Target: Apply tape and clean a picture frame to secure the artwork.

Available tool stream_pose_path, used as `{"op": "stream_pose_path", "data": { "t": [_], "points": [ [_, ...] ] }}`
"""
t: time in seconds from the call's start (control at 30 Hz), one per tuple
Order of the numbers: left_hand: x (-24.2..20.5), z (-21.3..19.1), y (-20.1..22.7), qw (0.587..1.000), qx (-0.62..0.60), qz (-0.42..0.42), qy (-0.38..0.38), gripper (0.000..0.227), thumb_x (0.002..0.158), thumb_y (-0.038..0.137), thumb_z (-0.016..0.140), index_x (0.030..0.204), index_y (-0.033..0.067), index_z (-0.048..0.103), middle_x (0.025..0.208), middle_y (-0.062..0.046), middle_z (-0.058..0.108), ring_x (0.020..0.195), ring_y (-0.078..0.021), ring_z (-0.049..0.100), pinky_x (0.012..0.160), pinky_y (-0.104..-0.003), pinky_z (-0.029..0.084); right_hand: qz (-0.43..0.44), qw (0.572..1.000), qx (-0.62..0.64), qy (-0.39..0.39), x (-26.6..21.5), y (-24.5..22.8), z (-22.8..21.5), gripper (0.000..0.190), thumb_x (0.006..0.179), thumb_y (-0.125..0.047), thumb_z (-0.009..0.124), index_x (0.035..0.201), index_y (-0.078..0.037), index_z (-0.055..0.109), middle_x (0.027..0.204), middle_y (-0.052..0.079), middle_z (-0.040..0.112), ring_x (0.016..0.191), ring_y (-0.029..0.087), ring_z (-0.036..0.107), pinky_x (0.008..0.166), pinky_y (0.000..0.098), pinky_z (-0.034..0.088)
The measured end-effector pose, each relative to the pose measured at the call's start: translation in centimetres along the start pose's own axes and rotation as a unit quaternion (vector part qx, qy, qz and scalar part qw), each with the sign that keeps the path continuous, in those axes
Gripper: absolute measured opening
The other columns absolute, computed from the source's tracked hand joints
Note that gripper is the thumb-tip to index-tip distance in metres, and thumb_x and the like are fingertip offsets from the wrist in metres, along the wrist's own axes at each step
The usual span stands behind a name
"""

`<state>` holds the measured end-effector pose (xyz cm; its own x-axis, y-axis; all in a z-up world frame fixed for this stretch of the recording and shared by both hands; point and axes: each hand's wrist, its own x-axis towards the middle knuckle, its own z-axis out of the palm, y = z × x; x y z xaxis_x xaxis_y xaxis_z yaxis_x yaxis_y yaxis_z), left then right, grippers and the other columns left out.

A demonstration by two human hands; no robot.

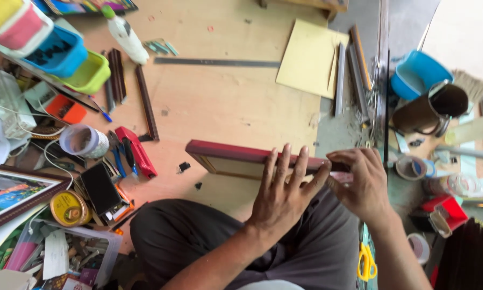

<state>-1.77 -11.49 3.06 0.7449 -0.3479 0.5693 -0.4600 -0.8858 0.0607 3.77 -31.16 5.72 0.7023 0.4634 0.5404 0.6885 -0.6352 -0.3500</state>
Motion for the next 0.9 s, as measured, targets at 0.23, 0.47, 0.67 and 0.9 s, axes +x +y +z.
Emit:
{"op": "stream_pose_path", "data": {
  "t": [0.23, 0.47, 0.67, 0.9],
  "points": [
    [-0.3, -0.2, -2.1, 0.998, -0.049, -0.025, 0.008, 0.051, 0.104, 0.019, 0.06, 0.153, 0.0088, 0.052, 0.156, -0.023, 0.049, 0.15, -0.0366, 0.043, 0.128, -0.05, 0.034, -0.029, 0.976, -0.168, 0.134, -0.4, -3.4, 1.9, 0.029, 0.081, -0.013, 0.086, 0.107, -0.014, 0.073, 0.114, 0.005, 0.071, 0.115, 0.029, 0.062, 0.107, 0.0475, 0.042],
    [-4.0, -0.6, -9.8, 0.991, 0.055, -0.101, 0.062, 0.065, 0.093, 0.047, 0.07, 0.14, 0.004, 0.059, 0.15, -0.016, 0.056, 0.145, -0.0404, 0.042, 0.118, -0.063, 0.032, -0.002, 0.969, -0.179, 0.172, -0.4, -4.3, 3.0, 0.026, 0.087, -0.013, 0.082, 0.112, -0.018, 0.077, 0.113, -0.001, 0.071, 0.117, 0.023, 0.062, 0.112, 0.0465, 0.039],
    [-4.3, -4.3, -13.3, 0.954, 0.151, -0.23, 0.119, 0.062, 0.085, 0.05, 0.069, 0.135, 0.0148, 0.061, 0.148, -0.019, 0.05, 0.145, -0.0438, 0.035, 0.114, -0.068, 0.027, 0.007, 0.966, -0.19, 0.176, 0.0, -4.9, 3.0, 0.026, 0.085, -0.012, 0.08, 0.111, -0.017, 0.077, 0.111, 0.0, 0.071, 0.117, 0.023, 0.062, 0.111, 0.0475, 0.038],
    [-6.4, -0.3, -15.3, 0.713, -0.491, -0.495, 0.077, 0.039, 0.102, 0.031, 0.071, 0.127, 0.002, 0.075, 0.092, -0.015, 0.062, 0.078, -0.0213, 0.048, 0.065, -0.032, 0.041, 0.003, 0.965, -0.202, 0.17, 0.2, -5.6, 2.7, 0.026, 0.085, -0.015, 0.08, 0.111, -0.015, 0.076, 0.105, -0.001, 0.07, 0.113, 0.02, 0.063, 0.108, 0.0469, 0.038]
  ]
}}
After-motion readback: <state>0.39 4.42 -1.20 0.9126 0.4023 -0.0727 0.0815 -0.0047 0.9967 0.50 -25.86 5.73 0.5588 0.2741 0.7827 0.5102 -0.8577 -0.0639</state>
